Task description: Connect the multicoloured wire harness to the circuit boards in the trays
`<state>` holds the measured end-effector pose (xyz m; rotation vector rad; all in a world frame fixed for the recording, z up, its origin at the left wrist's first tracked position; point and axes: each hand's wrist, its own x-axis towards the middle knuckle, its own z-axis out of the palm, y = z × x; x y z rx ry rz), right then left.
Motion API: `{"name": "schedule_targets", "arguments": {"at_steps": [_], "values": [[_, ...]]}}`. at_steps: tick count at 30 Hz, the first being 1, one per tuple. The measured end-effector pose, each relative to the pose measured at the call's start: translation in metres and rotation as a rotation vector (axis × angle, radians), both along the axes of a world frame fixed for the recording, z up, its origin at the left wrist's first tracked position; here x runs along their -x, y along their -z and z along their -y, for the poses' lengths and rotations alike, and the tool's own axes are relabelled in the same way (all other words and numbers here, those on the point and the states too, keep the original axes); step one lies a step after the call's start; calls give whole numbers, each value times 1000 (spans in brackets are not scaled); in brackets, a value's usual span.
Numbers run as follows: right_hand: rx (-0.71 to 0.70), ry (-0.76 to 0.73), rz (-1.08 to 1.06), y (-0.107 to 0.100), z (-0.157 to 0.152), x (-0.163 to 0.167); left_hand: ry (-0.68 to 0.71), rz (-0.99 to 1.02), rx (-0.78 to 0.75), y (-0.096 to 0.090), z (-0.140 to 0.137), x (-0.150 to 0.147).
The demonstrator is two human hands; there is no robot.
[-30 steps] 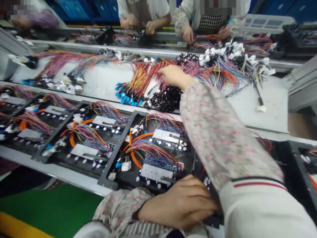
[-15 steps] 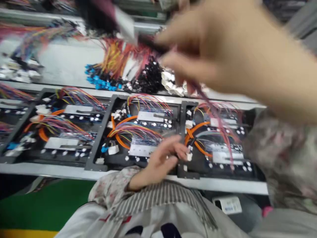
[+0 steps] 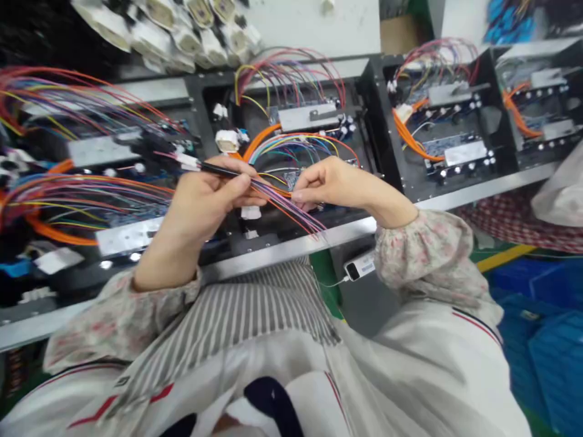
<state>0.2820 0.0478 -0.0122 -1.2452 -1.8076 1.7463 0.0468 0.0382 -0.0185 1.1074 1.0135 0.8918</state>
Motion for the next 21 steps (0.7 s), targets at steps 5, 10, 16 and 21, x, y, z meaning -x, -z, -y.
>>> {"name": "schedule_targets", "arguments": {"at_steps": [5,10,16,21], "values": [[-114,3,66,-3,-3,-12,44,75,-9,1,-7,-7],[-441,146,319,-7,2,-17,53,29,60,-6,-9,-10],[-635,430,331,9,6,-3,-14,-18,175,-9,-11,-12],[-636,349,421,22,2,-1,-20,-41,124,-4,-12,-10]]}}
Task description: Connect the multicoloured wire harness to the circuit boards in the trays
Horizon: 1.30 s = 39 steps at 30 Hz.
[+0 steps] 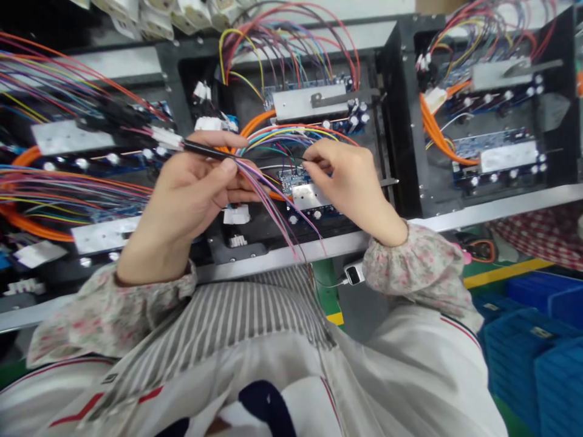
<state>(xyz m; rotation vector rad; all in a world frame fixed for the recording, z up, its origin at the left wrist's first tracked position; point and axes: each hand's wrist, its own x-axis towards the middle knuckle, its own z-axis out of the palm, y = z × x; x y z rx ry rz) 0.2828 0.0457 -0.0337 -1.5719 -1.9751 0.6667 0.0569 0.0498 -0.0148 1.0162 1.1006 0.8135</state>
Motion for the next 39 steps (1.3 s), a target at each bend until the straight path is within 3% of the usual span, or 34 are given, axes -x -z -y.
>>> {"name": "schedule_targets", "arguments": {"at_steps": [12,25,28,32,35,39], "values": [[7,13,-3,-1,0,1,-80,-35,45,-2,-2,-3],[46,-49,52,-4,-1,-2,-104,-31,-14,-2,2,-7],[18,-80,93,0,-4,-4,-89,37,-41,1,2,-8],[-133,-68,79,6,-5,-3,-109,108,-83,6,0,-8],[-194,-48,-18,1,4,-3,-118,127,-100,9,-1,-7],[-81,-198,10,-15,17,-17,-116,125,-125,10,0,-6]]}}
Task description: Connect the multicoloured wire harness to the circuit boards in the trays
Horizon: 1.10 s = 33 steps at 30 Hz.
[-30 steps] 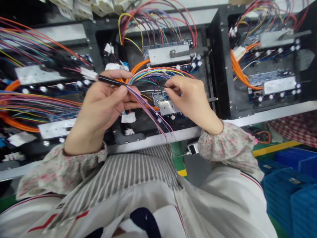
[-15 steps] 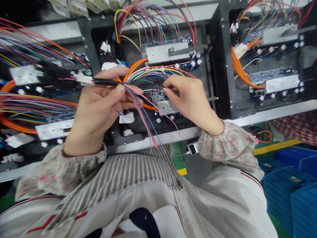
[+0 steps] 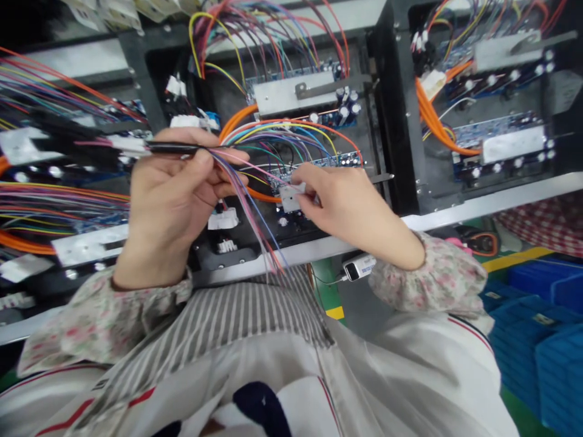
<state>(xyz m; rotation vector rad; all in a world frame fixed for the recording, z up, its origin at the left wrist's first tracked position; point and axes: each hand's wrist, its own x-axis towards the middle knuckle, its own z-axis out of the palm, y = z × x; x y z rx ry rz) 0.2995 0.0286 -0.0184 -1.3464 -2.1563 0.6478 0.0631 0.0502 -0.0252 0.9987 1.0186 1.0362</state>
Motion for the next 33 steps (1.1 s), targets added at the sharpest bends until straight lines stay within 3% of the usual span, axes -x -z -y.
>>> {"name": "schedule_targets", "arguments": {"at_steps": [2,4,6,15,26,33], "values": [[-51,113,26,-4,1,-13,2,31,-3,2,0,0],[-132,311,-58,-2,-1,-26,21,84,7,4,-2,0],[-182,406,-171,5,-4,-34,67,155,4,7,-4,0],[-111,368,-97,33,-10,-32,77,218,-53,10,-6,0],[-29,396,-50,29,-10,-32,26,198,-36,9,-4,-2],[21,337,47,23,-11,-29,5,162,-33,7,0,-2]]}}
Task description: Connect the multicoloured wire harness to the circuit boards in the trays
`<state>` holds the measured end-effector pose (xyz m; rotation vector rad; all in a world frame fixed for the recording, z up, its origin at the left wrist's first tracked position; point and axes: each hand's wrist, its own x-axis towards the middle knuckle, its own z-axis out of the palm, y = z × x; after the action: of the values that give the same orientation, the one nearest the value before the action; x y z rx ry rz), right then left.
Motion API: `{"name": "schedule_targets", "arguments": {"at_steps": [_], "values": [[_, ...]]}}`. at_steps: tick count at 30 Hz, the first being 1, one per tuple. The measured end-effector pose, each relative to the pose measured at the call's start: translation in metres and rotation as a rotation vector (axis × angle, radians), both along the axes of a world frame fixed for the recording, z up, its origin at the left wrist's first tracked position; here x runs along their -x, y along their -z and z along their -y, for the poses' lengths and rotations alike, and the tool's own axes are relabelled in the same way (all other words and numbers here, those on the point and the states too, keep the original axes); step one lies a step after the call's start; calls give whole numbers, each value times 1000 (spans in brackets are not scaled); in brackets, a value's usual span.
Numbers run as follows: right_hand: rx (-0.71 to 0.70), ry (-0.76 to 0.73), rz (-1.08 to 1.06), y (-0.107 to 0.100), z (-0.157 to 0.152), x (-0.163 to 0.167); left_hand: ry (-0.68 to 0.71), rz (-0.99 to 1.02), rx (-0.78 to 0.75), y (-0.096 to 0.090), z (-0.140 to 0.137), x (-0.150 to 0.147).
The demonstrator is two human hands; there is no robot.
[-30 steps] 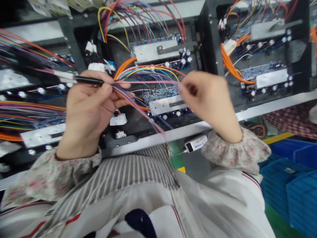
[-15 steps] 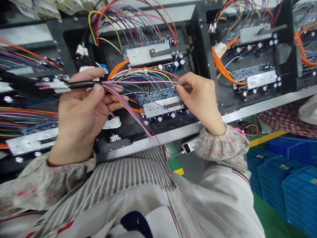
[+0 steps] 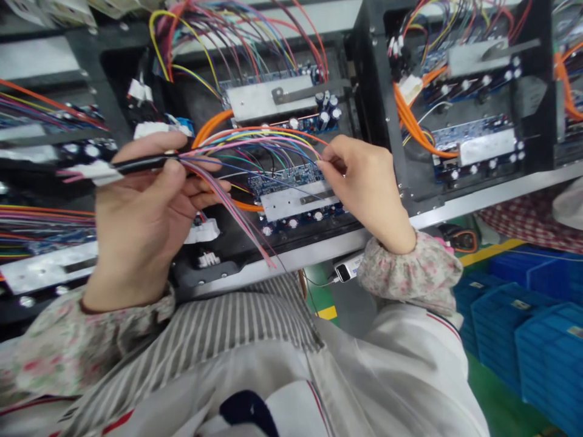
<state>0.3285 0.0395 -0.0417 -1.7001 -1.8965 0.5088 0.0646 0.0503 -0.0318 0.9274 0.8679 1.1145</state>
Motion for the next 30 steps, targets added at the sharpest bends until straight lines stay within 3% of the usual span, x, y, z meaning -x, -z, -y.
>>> {"name": "schedule_targets", "arguments": {"at_steps": [4,7,12,18,23,30], "values": [[48,15,36,-6,-2,0,-12,-2,7,-1,1,1],[-5,35,61,-14,1,2,-5,-1,-18,-1,2,0],[-52,-305,75,-30,7,14,-22,-1,14,-3,4,-5],[-53,-73,-65,-25,2,19,-58,-49,53,-3,8,-6],[18,-153,-111,-10,-2,21,-54,-71,128,-1,8,0],[14,-166,-91,-4,-6,23,-45,-117,63,-2,9,0]]}}
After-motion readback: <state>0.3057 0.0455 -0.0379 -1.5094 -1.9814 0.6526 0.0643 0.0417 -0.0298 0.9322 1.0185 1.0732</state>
